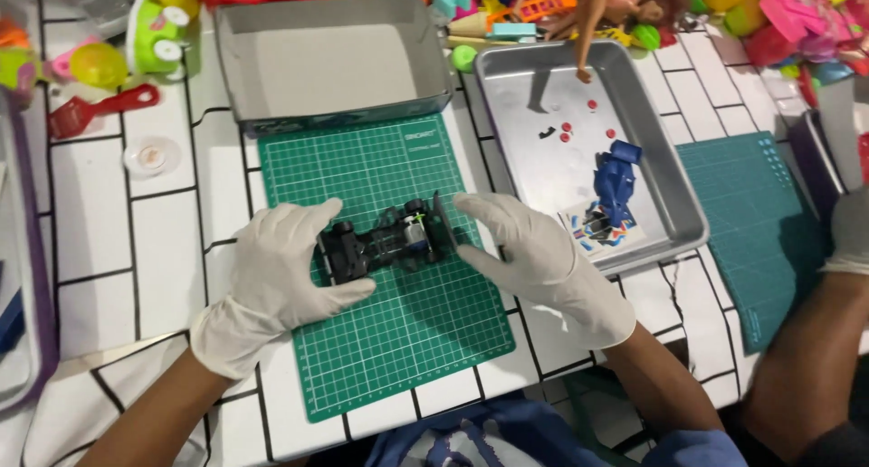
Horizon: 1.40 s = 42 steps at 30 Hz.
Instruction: The person assembles a model car on a green cutting mat. They attach the blue body shell to the black chassis, then insert red wheels into the wheel wells one by one.
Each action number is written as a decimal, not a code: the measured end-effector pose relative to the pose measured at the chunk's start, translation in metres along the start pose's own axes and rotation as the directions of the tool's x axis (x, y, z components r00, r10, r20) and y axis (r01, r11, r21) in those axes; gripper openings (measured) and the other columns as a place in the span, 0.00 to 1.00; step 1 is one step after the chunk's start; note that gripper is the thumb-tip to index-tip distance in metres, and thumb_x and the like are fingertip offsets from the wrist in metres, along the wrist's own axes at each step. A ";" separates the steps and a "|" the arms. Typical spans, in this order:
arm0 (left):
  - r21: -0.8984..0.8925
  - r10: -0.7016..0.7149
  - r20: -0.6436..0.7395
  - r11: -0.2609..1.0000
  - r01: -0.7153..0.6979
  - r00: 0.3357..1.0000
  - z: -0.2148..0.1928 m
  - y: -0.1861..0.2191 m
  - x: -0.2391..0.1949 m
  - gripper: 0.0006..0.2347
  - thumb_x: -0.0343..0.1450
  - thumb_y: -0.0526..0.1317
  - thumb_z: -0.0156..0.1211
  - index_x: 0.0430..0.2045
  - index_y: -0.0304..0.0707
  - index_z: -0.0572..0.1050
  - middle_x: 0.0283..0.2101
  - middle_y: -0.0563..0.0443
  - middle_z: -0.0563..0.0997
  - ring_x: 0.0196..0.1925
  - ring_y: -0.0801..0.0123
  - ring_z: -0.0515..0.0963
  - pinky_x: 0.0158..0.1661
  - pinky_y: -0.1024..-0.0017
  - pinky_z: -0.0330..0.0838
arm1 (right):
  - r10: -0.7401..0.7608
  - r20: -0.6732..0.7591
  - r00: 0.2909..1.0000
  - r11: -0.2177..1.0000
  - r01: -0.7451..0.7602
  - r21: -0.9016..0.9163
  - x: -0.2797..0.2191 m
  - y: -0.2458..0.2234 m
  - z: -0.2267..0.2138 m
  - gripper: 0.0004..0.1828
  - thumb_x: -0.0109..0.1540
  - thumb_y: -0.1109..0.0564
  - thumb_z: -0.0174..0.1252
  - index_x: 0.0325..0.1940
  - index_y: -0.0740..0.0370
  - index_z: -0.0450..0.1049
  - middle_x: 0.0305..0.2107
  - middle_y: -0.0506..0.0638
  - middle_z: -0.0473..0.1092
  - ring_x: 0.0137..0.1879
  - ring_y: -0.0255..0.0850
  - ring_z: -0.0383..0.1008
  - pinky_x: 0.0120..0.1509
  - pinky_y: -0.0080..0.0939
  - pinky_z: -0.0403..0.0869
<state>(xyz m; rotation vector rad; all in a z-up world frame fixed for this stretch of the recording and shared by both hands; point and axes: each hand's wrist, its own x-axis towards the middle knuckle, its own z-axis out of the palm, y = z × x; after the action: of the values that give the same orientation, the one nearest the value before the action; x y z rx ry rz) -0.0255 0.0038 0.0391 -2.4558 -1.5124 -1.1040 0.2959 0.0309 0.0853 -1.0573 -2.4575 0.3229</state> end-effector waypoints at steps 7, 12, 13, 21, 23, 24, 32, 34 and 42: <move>0.048 0.027 0.128 0.998 -0.033 0.991 -0.003 0.013 0.006 0.44 0.52 0.77 0.64 0.54 0.44 0.75 0.44 0.56 0.81 0.45 0.64 0.81 0.48 0.63 0.73 | 0.640 -0.044 0.767 0.766 -0.642 -0.032 -0.026 0.080 -0.098 0.22 0.61 0.55 0.68 0.59 0.57 0.77 0.47 0.56 0.78 0.57 0.52 0.78 0.61 0.51 0.74; 0.089 0.057 0.141 0.994 -0.070 0.988 0.005 0.006 0.000 0.37 0.58 0.71 0.62 0.55 0.46 0.74 0.44 0.56 0.79 0.44 0.63 0.80 0.45 0.64 0.74 | 0.906 -0.016 0.424 0.401 -0.869 -0.290 -0.021 0.084 -0.100 0.44 0.54 0.41 0.74 0.67 0.68 0.71 0.47 0.70 0.76 0.55 0.65 0.78 0.52 0.62 0.77; 0.092 0.053 0.139 0.994 -0.067 0.989 0.005 0.007 0.001 0.37 0.58 0.71 0.62 0.55 0.46 0.74 0.44 0.56 0.79 0.44 0.63 0.80 0.45 0.64 0.74 | 0.904 -0.015 0.428 0.405 -0.867 -0.291 -0.024 0.091 -0.098 0.44 0.54 0.41 0.74 0.67 0.68 0.71 0.47 0.70 0.76 0.55 0.65 0.78 0.52 0.62 0.77; 0.068 0.057 0.141 0.995 -0.067 0.988 0.003 0.009 0.004 0.35 0.59 0.68 0.64 0.55 0.46 0.73 0.45 0.56 0.79 0.44 0.63 0.80 0.45 0.64 0.72 | 0.916 0.057 0.397 0.391 -0.915 0.096 -0.005 0.080 -0.107 0.53 0.51 0.60 0.77 0.75 0.72 0.57 0.55 0.79 0.68 0.62 0.71 0.69 0.52 0.60 0.79; 0.060 0.057 0.141 0.996 -0.066 0.988 0.002 0.010 0.004 0.36 0.59 0.69 0.64 0.55 0.45 0.73 0.45 0.56 0.79 0.44 0.64 0.80 0.45 0.64 0.73 | 0.920 0.028 0.391 0.384 -0.914 0.135 -0.007 0.078 -0.109 0.50 0.51 0.60 0.76 0.73 0.72 0.60 0.52 0.78 0.69 0.59 0.70 0.71 0.50 0.58 0.79; 0.056 0.050 0.139 0.997 -0.058 0.989 0.002 0.011 0.003 0.36 0.59 0.70 0.64 0.55 0.45 0.73 0.45 0.55 0.79 0.43 0.64 0.80 0.45 0.64 0.73 | 0.922 0.003 0.388 0.382 -0.908 0.172 -0.007 0.076 -0.109 0.47 0.52 0.61 0.76 0.71 0.72 0.63 0.50 0.77 0.70 0.57 0.70 0.73 0.49 0.57 0.80; 0.042 0.052 0.121 0.997 -0.058 0.991 0.001 0.011 0.006 0.41 0.56 0.73 0.65 0.55 0.43 0.74 0.46 0.54 0.79 0.44 0.63 0.80 0.46 0.63 0.72 | 0.836 -0.239 0.495 0.543 -0.679 0.494 -0.050 0.154 -0.095 0.21 0.65 0.60 0.67 0.58 0.71 0.70 0.35 0.60 0.73 0.25 0.41 0.77 0.24 0.32 0.78; 0.040 0.050 0.123 0.998 -0.055 0.991 -0.001 0.011 0.006 0.42 0.55 0.74 0.66 0.56 0.43 0.73 0.46 0.53 0.79 0.44 0.62 0.80 0.47 0.62 0.72 | 0.817 -0.244 0.523 0.562 -0.628 0.538 -0.048 0.150 -0.103 0.19 0.65 0.61 0.66 0.57 0.71 0.70 0.33 0.57 0.72 0.26 0.41 0.78 0.25 0.30 0.79; 0.208 -0.007 0.255 0.977 -0.048 0.967 -0.012 -0.010 0.006 0.51 0.48 0.83 0.58 0.59 0.46 0.74 0.50 0.53 0.81 0.48 0.59 0.79 0.50 0.58 0.70 | 0.806 -0.392 0.444 0.553 -0.330 0.765 -0.055 0.165 -0.110 0.09 0.67 0.61 0.66 0.46 0.53 0.72 0.34 0.49 0.77 0.35 0.33 0.81 0.40 0.29 0.84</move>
<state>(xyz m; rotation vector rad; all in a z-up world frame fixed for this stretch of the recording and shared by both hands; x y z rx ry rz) -0.0384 0.0095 0.0484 -2.5295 -1.5689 -0.6019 0.4861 0.1067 0.1024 -1.3908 -1.0342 0.6915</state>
